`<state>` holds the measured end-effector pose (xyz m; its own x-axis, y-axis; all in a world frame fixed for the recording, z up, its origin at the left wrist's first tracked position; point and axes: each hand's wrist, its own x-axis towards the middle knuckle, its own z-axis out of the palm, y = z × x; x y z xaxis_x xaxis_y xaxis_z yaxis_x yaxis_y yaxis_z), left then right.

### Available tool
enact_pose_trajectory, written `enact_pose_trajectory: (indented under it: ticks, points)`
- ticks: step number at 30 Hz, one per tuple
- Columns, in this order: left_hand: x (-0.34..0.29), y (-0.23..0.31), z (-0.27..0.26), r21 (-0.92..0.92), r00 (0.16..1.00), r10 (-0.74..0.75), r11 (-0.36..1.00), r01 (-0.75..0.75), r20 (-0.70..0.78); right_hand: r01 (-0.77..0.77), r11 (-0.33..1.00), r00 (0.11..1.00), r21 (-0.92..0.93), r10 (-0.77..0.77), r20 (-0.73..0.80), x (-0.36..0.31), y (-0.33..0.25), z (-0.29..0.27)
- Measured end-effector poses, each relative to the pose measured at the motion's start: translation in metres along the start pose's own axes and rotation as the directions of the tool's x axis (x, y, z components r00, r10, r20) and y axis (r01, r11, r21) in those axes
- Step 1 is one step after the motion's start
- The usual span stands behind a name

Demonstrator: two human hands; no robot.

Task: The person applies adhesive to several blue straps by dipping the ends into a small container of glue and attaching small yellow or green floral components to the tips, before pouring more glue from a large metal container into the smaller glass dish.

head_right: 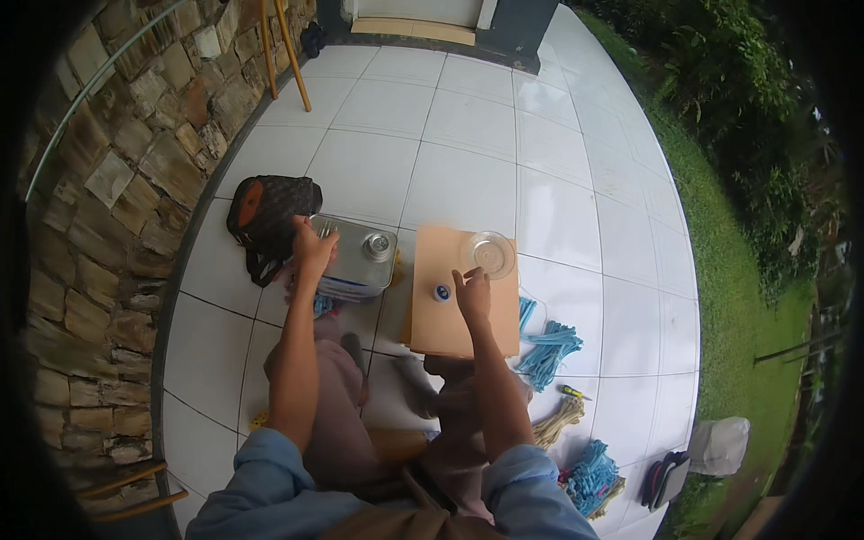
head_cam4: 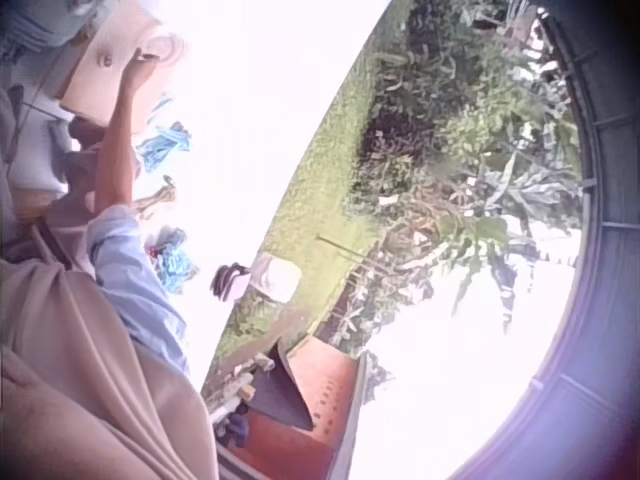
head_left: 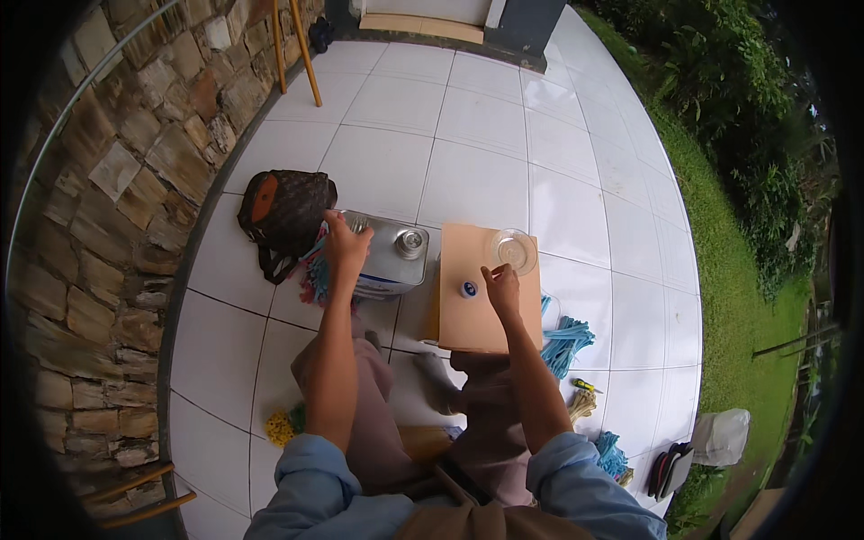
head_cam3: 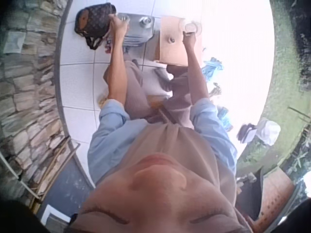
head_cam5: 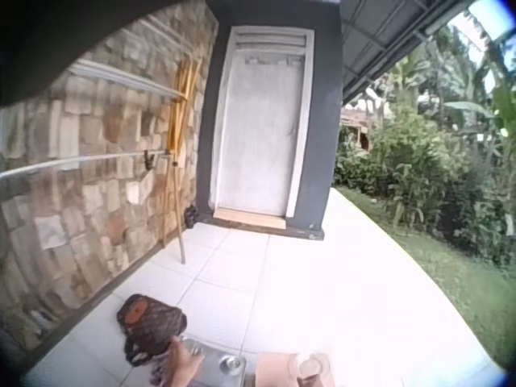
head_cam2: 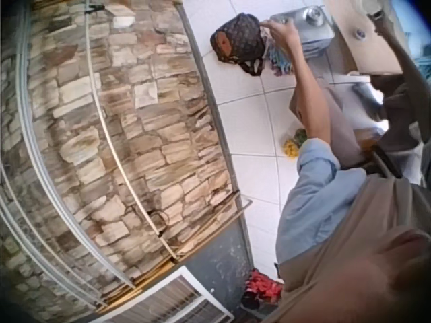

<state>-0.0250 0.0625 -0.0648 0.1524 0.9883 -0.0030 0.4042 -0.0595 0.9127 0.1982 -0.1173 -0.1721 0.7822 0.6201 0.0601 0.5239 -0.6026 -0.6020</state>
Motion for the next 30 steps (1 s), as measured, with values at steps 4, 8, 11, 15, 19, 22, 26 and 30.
enact_pose_trajectory:
  ticks: [4, 8, 11, 15, 19, 22, 26, 30]
  points:
    - [-0.004, 0.008, 0.003, -0.009, 0.997, -0.052, 0.999, 0.052, 0.049, -0.497, 0.640, 0.836, 0.586, 0.534, 0.125, 0.021, 0.023, -0.005]
    - [-0.007, 0.015, 0.037, -0.134, 0.991, -0.053, 0.989, 0.069, 0.121, -0.446, 0.526, 0.780, 0.724, 0.625, 0.026, 0.052, 0.103, 0.004]
    - [0.004, -0.008, 0.010, -0.081, 0.996, -0.050, 0.995, 0.056, 0.079, -0.516, 0.543, 0.812, 0.663, 0.557, 0.176, 0.038, 0.049, 0.020]
    - [0.001, 0.006, 0.033, -0.022, 0.986, -0.076, 0.997, 0.080, 0.145, -0.473, 0.519, 0.837, 0.711, 0.518, 0.178, 0.033, 0.055, 0.003]
    - [0.002, 0.013, 0.045, 0.040, 0.986, -0.058, 0.998, 0.052, 0.159, -0.547, 0.426, 0.817, 0.721, 0.458, 0.350, 0.014, 0.059, -0.014]
    - [-0.001, 0.020, 0.053, 0.046, 0.989, -0.041, 0.998, 0.035, 0.139, -0.521, 0.525, 0.847, 0.673, 0.414, 0.332, 0.004, 0.069, -0.017]
    - [-0.008, 0.035, 0.071, 0.000, 0.990, 0.025, 1.000, -0.026, 0.136, -0.463, 0.818, 0.886, 0.343, 0.441, 0.145, 0.010, 0.086, -0.029]
    - [-0.013, 0.043, 0.050, 0.030, 0.997, 0.027, 0.999, -0.029, 0.074, -0.048, 0.991, 0.994, -0.127, 0.060, 0.093, -0.014, 0.003, -0.070]
